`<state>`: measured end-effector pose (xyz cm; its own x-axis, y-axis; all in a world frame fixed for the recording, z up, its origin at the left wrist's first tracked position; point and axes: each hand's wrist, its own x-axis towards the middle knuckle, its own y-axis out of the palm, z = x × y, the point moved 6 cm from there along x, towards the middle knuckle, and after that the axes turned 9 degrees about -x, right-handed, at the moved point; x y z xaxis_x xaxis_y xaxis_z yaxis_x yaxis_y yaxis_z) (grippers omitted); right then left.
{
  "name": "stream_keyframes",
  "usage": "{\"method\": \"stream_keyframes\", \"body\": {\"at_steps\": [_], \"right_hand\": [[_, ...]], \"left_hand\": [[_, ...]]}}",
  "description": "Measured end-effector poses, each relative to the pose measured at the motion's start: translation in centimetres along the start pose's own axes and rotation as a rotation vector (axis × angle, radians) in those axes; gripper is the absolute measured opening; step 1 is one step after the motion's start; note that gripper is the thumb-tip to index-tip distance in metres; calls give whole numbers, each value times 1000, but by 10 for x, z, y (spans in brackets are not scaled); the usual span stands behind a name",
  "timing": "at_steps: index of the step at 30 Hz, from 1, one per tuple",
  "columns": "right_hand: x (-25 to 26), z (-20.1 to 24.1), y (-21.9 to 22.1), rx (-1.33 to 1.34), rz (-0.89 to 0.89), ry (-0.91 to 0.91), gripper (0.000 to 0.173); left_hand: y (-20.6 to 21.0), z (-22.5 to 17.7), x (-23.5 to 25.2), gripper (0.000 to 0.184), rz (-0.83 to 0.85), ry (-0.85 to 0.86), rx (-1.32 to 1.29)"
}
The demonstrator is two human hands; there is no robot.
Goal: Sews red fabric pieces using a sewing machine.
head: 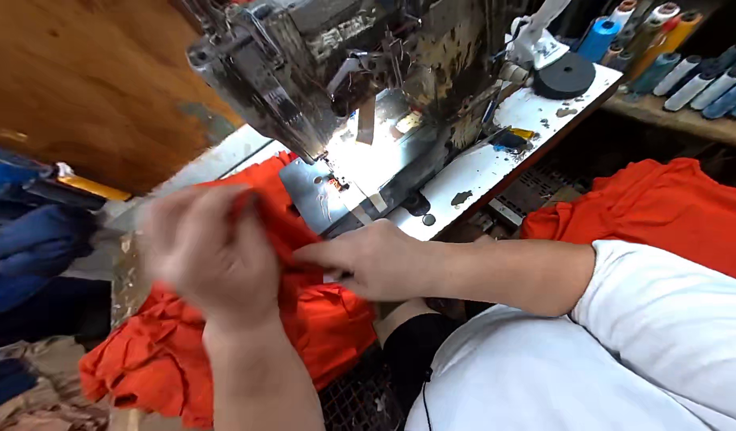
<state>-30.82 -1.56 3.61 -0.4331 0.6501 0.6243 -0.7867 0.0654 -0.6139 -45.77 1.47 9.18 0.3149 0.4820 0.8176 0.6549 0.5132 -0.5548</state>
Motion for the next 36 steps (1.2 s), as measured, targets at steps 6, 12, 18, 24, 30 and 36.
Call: {"method": "stream_keyframes", "body": {"at_steps": [6, 12, 18, 24, 30, 36], "right_hand": [[-39, -86, 28, 506, 313, 711, 31], [-21, -119, 6, 547, 189, 806, 28], [-23, -116, 9, 449, 196, 774, 28], [-28, -112, 12, 458, 153, 770, 27], [-27, -108, 22, 527, 127, 772, 26], [-19, -115, 29, 561, 81, 764, 26]], "left_hand": [[124, 48, -2, 18, 581, -363, -24], [160, 74, 28, 32, 535, -536, -46], [173, 99, 19, 40, 427, -436, -163], [163, 79, 30, 34, 523, -443, -128], [167, 85, 34, 36, 587, -457, -157], [181, 104, 39, 35, 672, -250, -109]]}}
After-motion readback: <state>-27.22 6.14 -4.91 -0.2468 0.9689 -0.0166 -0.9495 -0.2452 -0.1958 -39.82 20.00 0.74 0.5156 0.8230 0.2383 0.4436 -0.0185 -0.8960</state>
